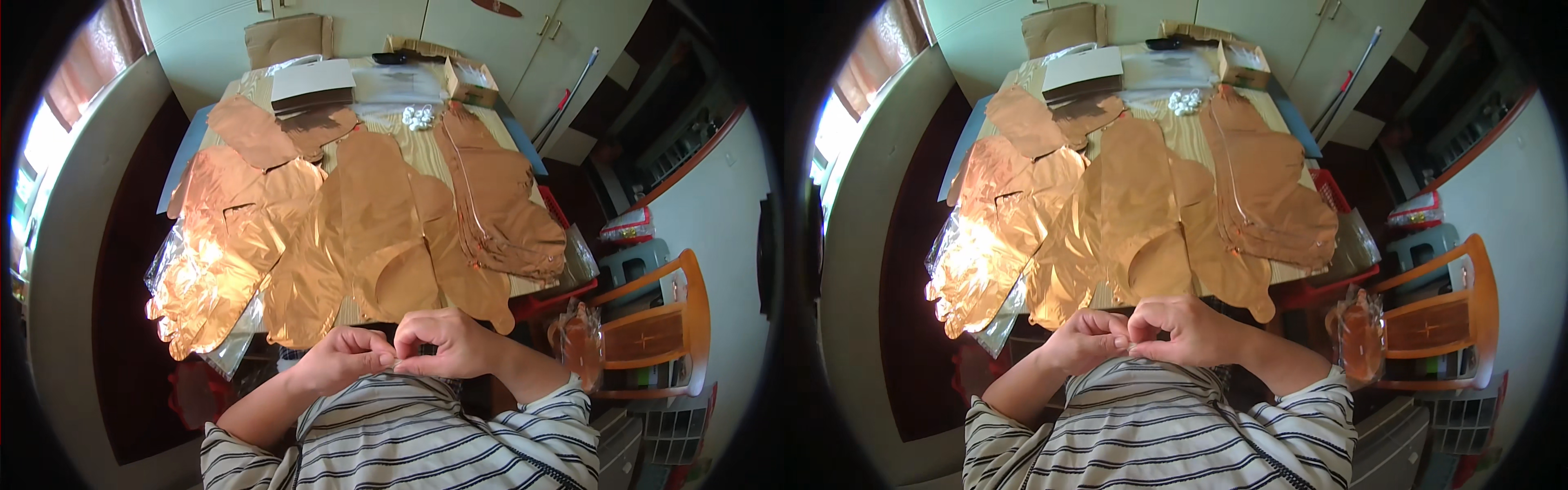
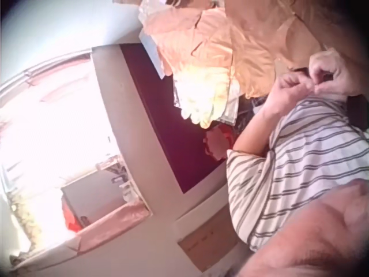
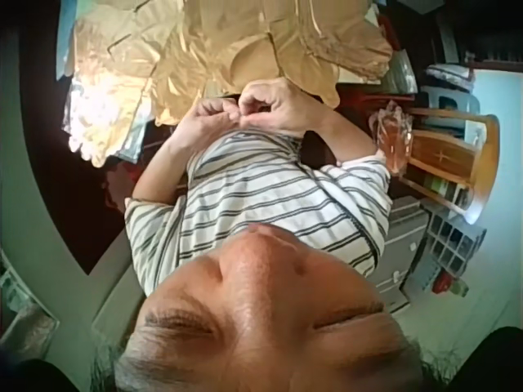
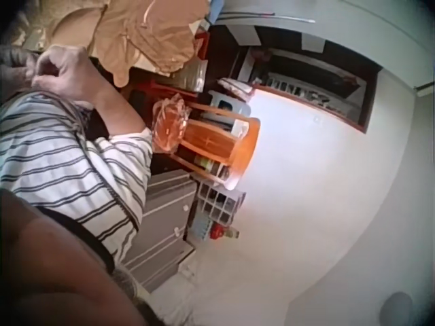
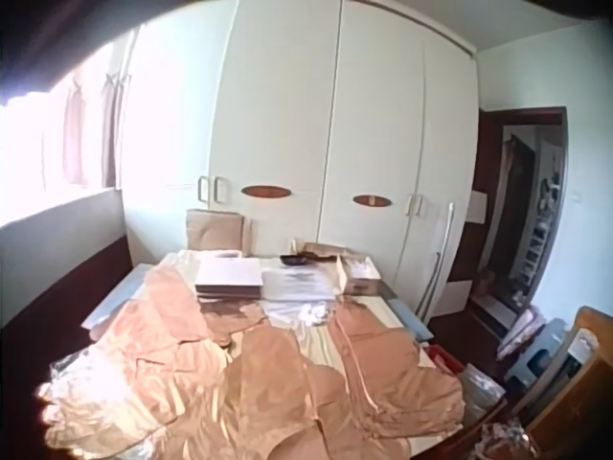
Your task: Folding metallic foil balloons and inserting them into cardboard packaging sleeves.
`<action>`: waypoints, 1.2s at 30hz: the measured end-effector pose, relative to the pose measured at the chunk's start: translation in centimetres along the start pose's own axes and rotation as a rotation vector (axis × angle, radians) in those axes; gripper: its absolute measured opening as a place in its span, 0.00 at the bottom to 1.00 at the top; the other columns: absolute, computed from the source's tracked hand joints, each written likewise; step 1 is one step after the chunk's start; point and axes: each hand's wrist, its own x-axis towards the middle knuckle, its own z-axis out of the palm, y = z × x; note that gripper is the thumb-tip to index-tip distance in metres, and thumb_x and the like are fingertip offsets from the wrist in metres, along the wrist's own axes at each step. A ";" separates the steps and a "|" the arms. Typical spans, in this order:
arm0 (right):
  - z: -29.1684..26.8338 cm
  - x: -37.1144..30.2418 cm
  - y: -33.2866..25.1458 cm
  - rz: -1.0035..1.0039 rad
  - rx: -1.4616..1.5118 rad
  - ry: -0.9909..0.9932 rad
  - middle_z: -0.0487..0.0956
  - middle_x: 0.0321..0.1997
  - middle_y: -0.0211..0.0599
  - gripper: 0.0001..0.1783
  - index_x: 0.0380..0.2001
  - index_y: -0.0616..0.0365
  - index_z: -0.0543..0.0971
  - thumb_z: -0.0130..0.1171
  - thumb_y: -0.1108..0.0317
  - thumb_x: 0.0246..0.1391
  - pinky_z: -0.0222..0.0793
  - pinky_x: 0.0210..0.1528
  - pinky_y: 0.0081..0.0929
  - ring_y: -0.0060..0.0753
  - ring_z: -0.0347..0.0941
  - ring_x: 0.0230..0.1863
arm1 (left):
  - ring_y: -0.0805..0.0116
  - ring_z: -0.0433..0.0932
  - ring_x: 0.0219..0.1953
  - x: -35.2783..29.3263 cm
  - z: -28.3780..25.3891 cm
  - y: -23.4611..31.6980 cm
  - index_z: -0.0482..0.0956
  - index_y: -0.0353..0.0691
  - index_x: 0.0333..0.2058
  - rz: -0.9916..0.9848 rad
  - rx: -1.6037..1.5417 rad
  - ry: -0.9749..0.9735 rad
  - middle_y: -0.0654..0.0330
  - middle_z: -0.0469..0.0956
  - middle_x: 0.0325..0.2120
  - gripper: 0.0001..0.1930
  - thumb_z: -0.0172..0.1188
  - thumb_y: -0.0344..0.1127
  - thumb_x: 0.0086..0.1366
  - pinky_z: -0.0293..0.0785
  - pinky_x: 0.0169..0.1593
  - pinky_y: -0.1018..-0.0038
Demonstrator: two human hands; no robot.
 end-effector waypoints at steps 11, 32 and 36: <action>-20.3 13.1 14.5 0.357 0.109 0.427 0.80 0.27 0.33 0.04 0.32 0.63 0.77 0.63 0.74 0.57 0.76 0.28 0.24 0.22 0.76 0.23 | 0.82 0.73 0.31 -0.2 -2.1 1.0 0.81 0.35 0.50 0.022 -0.199 0.284 0.69 0.78 0.30 0.12 0.58 0.31 0.71 0.71 0.38 0.83; -12.5 8.7 4.4 0.079 -0.666 0.424 0.79 0.33 0.39 0.09 0.36 0.65 0.81 0.60 0.69 0.60 0.72 0.40 0.28 0.34 0.76 0.34 | 0.76 0.75 0.38 -6.3 -2.5 -1.1 0.84 0.36 0.47 -0.047 0.508 0.211 0.62 0.80 0.34 0.11 0.61 0.32 0.69 0.71 0.43 0.77; -1.4 -1.8 0.7 0.100 -0.212 -0.354 0.80 0.30 0.41 0.08 0.31 0.61 0.82 0.66 0.67 0.53 0.73 0.38 0.31 0.42 0.78 0.33 | 0.67 0.80 0.34 -7.9 -5.7 -5.0 0.84 0.33 0.41 -0.167 0.770 0.441 0.56 0.83 0.32 0.09 0.60 0.30 0.66 0.75 0.43 0.73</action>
